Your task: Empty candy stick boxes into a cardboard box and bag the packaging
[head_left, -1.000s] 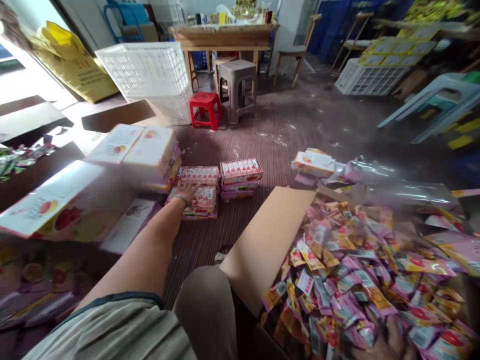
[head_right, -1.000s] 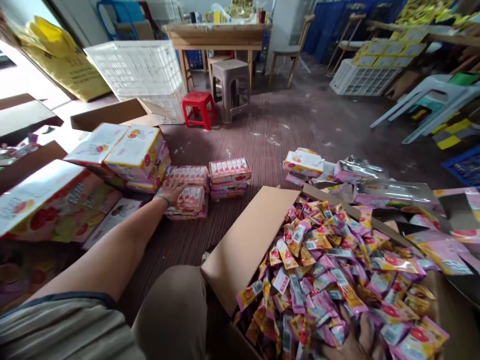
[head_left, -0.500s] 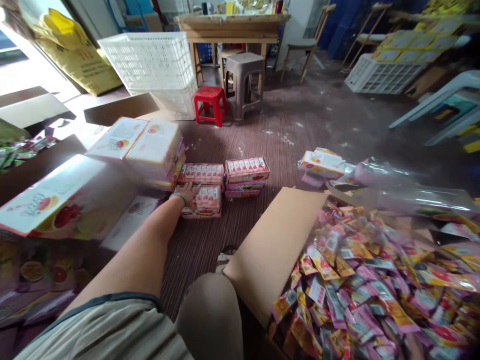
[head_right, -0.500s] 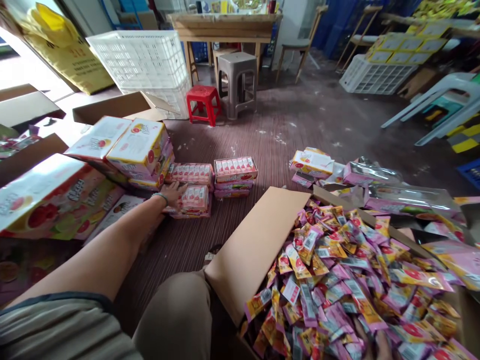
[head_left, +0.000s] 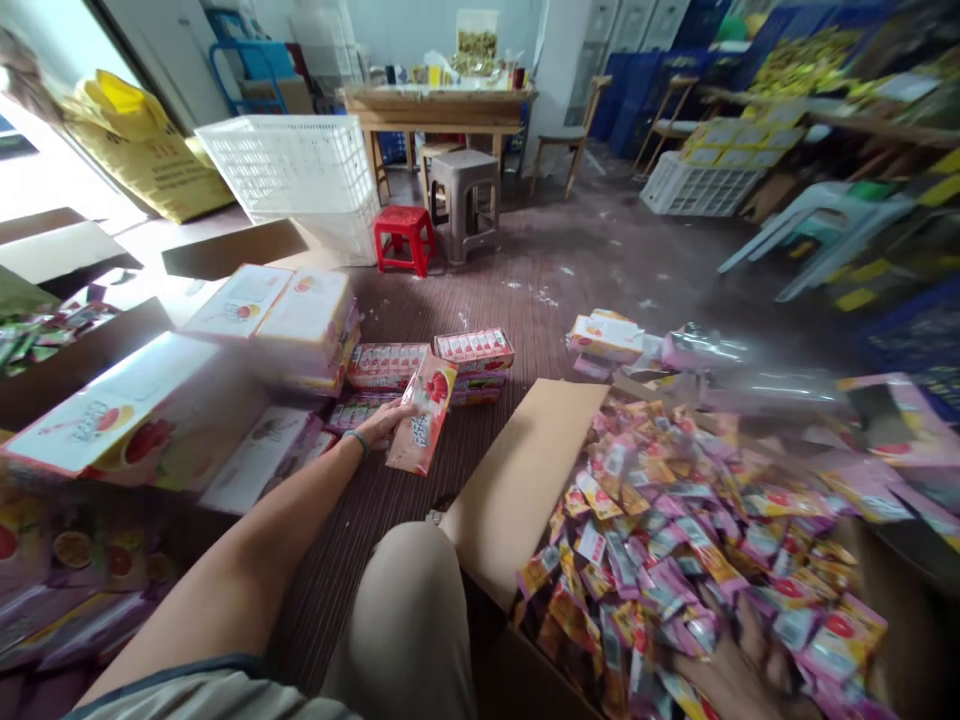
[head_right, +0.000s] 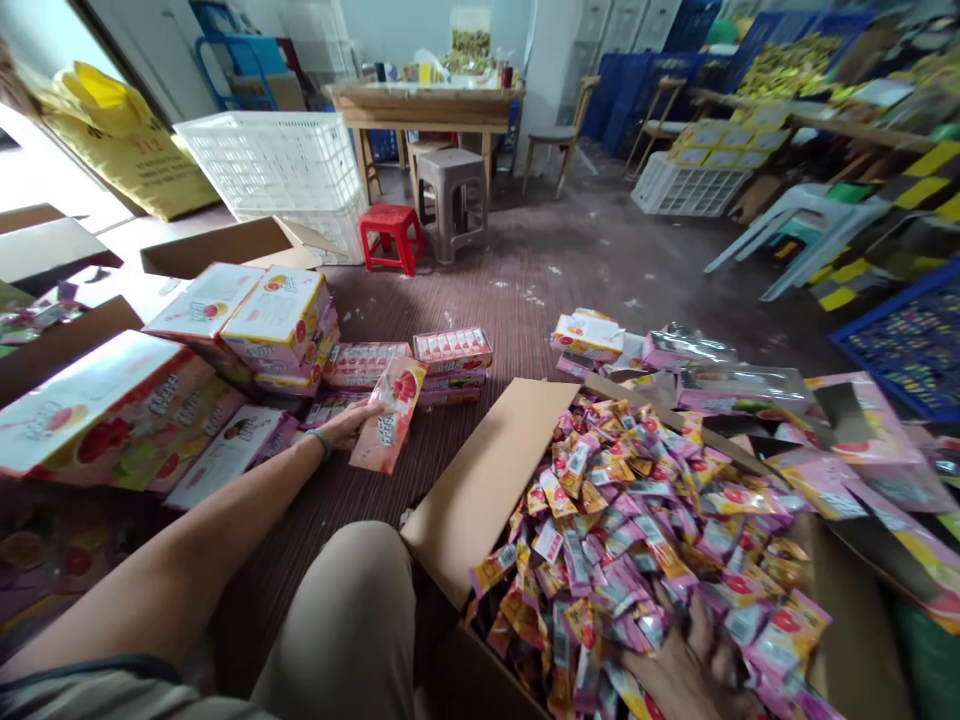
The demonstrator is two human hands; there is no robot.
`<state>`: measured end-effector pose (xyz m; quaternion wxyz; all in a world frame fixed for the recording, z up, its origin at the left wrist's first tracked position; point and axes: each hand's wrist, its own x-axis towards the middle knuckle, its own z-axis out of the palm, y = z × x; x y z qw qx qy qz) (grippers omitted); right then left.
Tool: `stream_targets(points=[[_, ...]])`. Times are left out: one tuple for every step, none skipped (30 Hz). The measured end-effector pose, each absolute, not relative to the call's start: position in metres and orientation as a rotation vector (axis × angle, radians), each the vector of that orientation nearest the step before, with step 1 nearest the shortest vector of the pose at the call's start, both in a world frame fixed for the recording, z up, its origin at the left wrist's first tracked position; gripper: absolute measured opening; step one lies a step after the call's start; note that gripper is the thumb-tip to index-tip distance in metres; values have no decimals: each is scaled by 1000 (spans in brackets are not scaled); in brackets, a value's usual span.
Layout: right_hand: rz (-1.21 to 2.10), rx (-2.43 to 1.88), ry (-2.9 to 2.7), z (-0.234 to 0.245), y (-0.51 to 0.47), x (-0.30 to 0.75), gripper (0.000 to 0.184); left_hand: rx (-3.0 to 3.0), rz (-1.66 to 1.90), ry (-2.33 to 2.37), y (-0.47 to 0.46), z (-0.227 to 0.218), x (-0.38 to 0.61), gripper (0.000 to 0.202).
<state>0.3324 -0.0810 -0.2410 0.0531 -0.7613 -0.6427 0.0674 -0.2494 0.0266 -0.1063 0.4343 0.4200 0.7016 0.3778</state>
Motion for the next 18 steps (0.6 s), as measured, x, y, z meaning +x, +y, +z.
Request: stream_targets(points=[[253,-2322,-1953,-238,-78,330,119,1024,969,1675,25,-96,-232,63],[304,-2336,-1931,-233,-75,326,117,983,997,1581,23,-84,-213,58],[375,-2355,-1910,-227,-72,324,117,918,1026,1468,22,-70,-192,51],[478,-2375,-1909,-217,-68,321,120,837,1049,1345,21,-55,-169,44],[605,-2384,-1922,-205,-65,320,123,753,1058,1227,20,-41,-145,38],[739,-2378,-1952,-191,-62,321,126,687,1053,1128,17,-27,-120,33],[874,-2329,-2001,-174,-60,322,127,656,1031,1063,14,-16,-94,30],[1004,-2214,-2044,-156,-60,325,124,675,1007,1039,11,-8,-68,28],[1078,-2058,-2053,-137,-61,327,116,725,989,1035,6,-3,-44,27],[1054,-1908,-2020,-119,-65,329,104,796,966,1047,2,-1,-20,27],[892,-1797,-1936,-101,-69,330,85,882,939,1071,-2,-1,2,29],[650,-1746,-1826,-85,-75,328,66,981,903,1098,-7,-3,23,31],[402,-1677,-1757,-72,-82,325,51,1084,858,1121,-11,-6,41,32],[190,-1572,-1753,-60,-89,320,39,1184,803,1131,-15,-10,56,33],[36,-1449,-1814,-51,-95,313,31,1266,744,1126,-19,-14,70,32],[-76,-1335,-1909,-44,-101,307,26,1326,697,1114,-21,-18,80,31],[-143,-1249,-2012,-39,-106,301,24,1361,665,1094,-24,-22,89,30],[-176,-1210,-2107,-37,-109,296,23,1366,644,1084,-25,-25,94,29]])
